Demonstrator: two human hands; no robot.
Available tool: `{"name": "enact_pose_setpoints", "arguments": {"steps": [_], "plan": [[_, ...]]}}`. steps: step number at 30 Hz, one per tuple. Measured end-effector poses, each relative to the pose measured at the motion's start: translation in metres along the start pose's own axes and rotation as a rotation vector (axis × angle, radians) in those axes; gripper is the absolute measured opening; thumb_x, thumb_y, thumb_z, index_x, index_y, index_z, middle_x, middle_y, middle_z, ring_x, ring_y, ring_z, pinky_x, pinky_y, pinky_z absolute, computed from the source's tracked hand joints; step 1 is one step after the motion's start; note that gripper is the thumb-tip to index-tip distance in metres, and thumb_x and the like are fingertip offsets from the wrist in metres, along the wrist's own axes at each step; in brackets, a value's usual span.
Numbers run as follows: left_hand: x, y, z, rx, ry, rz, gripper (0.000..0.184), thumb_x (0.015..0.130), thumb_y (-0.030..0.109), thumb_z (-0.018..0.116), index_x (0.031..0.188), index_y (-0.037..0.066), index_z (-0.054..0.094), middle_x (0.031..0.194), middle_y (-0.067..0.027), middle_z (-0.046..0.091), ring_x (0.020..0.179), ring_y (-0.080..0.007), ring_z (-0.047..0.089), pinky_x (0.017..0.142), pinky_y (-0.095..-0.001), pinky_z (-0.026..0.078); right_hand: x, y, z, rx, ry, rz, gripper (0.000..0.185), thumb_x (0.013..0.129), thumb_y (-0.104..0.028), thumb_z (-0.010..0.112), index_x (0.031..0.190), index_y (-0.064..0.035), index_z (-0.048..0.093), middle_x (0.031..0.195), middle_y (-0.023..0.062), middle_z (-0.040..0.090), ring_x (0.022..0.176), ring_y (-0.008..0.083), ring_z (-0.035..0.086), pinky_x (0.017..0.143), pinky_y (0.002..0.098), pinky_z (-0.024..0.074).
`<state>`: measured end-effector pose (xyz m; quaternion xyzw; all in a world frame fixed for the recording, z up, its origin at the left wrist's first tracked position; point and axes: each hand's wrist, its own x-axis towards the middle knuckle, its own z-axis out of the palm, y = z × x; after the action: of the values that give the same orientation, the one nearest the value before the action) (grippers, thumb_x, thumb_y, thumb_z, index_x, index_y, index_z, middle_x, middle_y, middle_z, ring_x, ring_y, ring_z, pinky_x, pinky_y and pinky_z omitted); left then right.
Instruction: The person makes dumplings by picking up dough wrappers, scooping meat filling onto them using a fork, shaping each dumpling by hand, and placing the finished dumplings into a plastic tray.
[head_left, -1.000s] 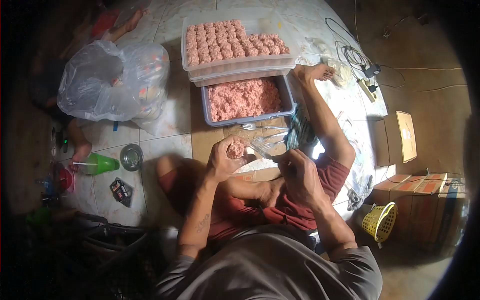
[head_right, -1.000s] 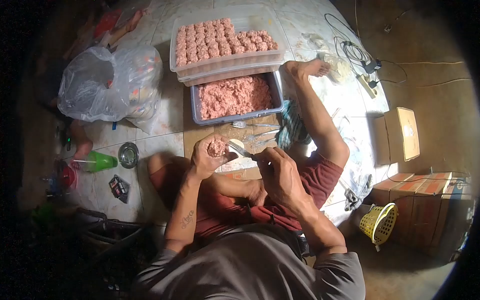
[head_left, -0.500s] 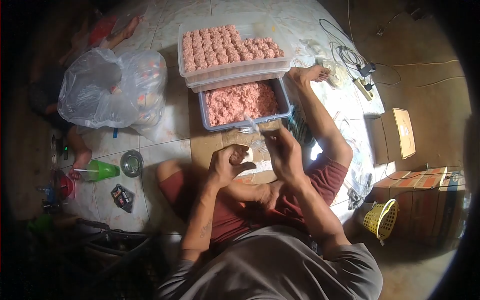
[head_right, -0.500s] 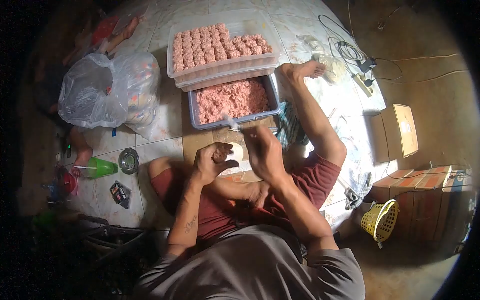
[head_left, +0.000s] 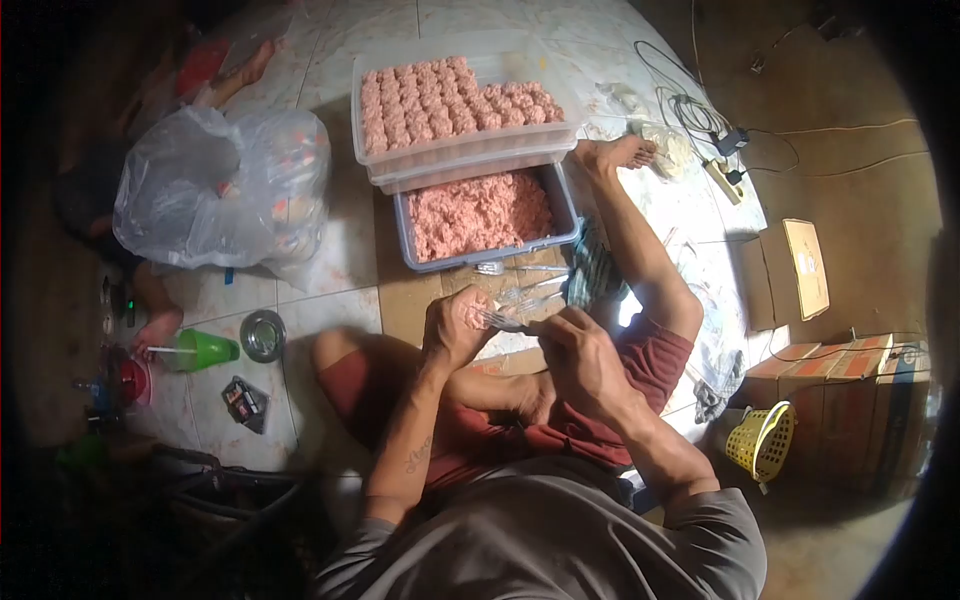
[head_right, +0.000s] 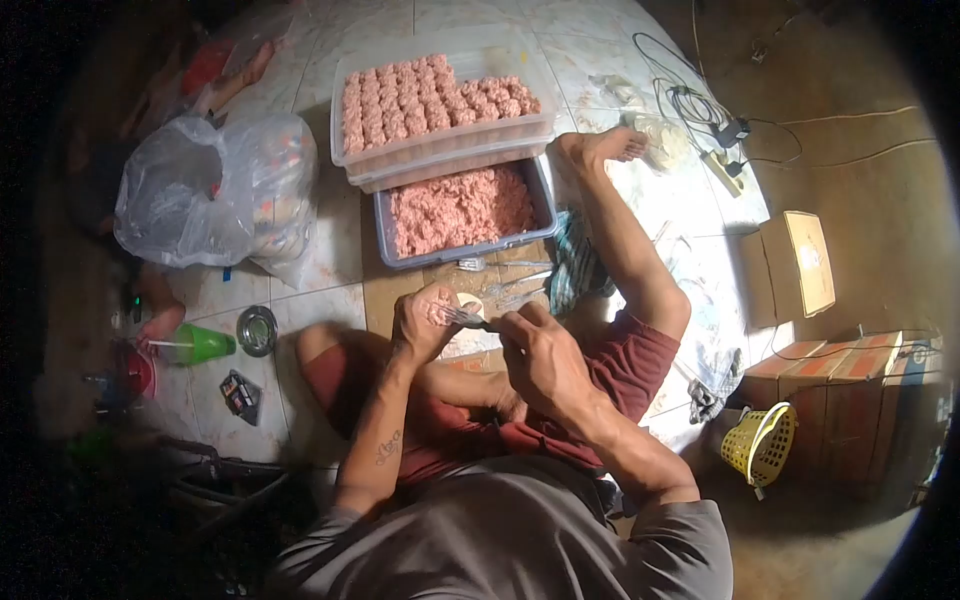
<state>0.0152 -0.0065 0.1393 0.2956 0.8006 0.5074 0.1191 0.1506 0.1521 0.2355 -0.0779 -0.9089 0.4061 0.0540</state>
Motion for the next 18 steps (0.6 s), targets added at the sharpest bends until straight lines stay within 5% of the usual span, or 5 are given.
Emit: {"name": "enact_pose_setpoints", "arguments": {"steps": [6, 10, 12, 15, 18], "plan": [[0.012, 0.011, -0.012, -0.275, -0.091, 0.143, 0.059, 0.07, 0.019, 0.095, 0.117, 0.001, 0.065, 0.094, -0.0026, 0.071, 0.087, -0.0091, 0.065, 0.076, -0.0284, 0.055, 0.004, -0.009, -0.008, 0.082, 0.191, -0.017, 0.022, 0.089, 0.004, 0.057, 0.107, 0.0009, 0.069, 0.097, 0.0234, 0.063, 0.087, 0.0425, 0.063, 0.076, 0.0472, 0.0516], [0.005, 0.0, -0.001, -0.357, -0.155, -0.054, 0.034, 0.077, 0.016, 0.09, 0.098, 0.002, 0.067, 0.085, -0.0036, 0.071, 0.075, -0.011, 0.062, 0.068, -0.0294, 0.053, 0.008, 0.004, 0.01, 0.072, 0.073, -0.056, 0.023, 0.09, 0.005, 0.056, 0.108, 0.0, 0.069, 0.096, 0.0226, 0.063, 0.088, 0.0424, 0.064, 0.076, 0.0452, 0.053], [0.013, 0.001, 0.003, -0.04, 0.017, -0.057, 0.028, 0.081, 0.022, 0.085, 0.1, 0.005, 0.072, 0.087, -0.012, 0.074, 0.078, -0.0277, 0.073, 0.071, -0.0375, 0.056, 0.007, -0.004, 0.0, 0.079, 0.15, -0.011, 0.023, 0.09, 0.004, 0.055, 0.108, 0.0001, 0.069, 0.095, 0.0228, 0.063, 0.087, 0.0429, 0.064, 0.077, 0.046, 0.0528], [0.009, 0.018, -0.006, -0.052, 0.01, -0.071, 0.021, 0.082, 0.019, 0.082, 0.094, 0.006, 0.073, 0.086, -0.0163, 0.074, 0.08, -0.0351, 0.072, 0.071, -0.0403, 0.056, 0.007, 0.0, 0.0, 0.095, 0.249, 0.031, 0.023, 0.091, 0.003, 0.056, 0.108, -0.0001, 0.07, 0.094, 0.0233, 0.064, 0.086, 0.0436, 0.064, 0.077, 0.047, 0.0526], [0.01, 0.007, -0.002, -0.145, 0.046, 0.051, 0.026, 0.078, 0.015, 0.086, 0.094, 0.004, 0.069, 0.081, -0.0098, 0.07, 0.074, -0.0195, 0.066, 0.068, -0.0337, 0.053, 0.006, 0.012, 0.007, 0.075, 0.13, -0.013, 0.022, 0.091, 0.003, 0.057, 0.107, -0.0003, 0.071, 0.093, 0.0224, 0.064, 0.087, 0.0415, 0.065, 0.075, 0.0448, 0.053]]}}
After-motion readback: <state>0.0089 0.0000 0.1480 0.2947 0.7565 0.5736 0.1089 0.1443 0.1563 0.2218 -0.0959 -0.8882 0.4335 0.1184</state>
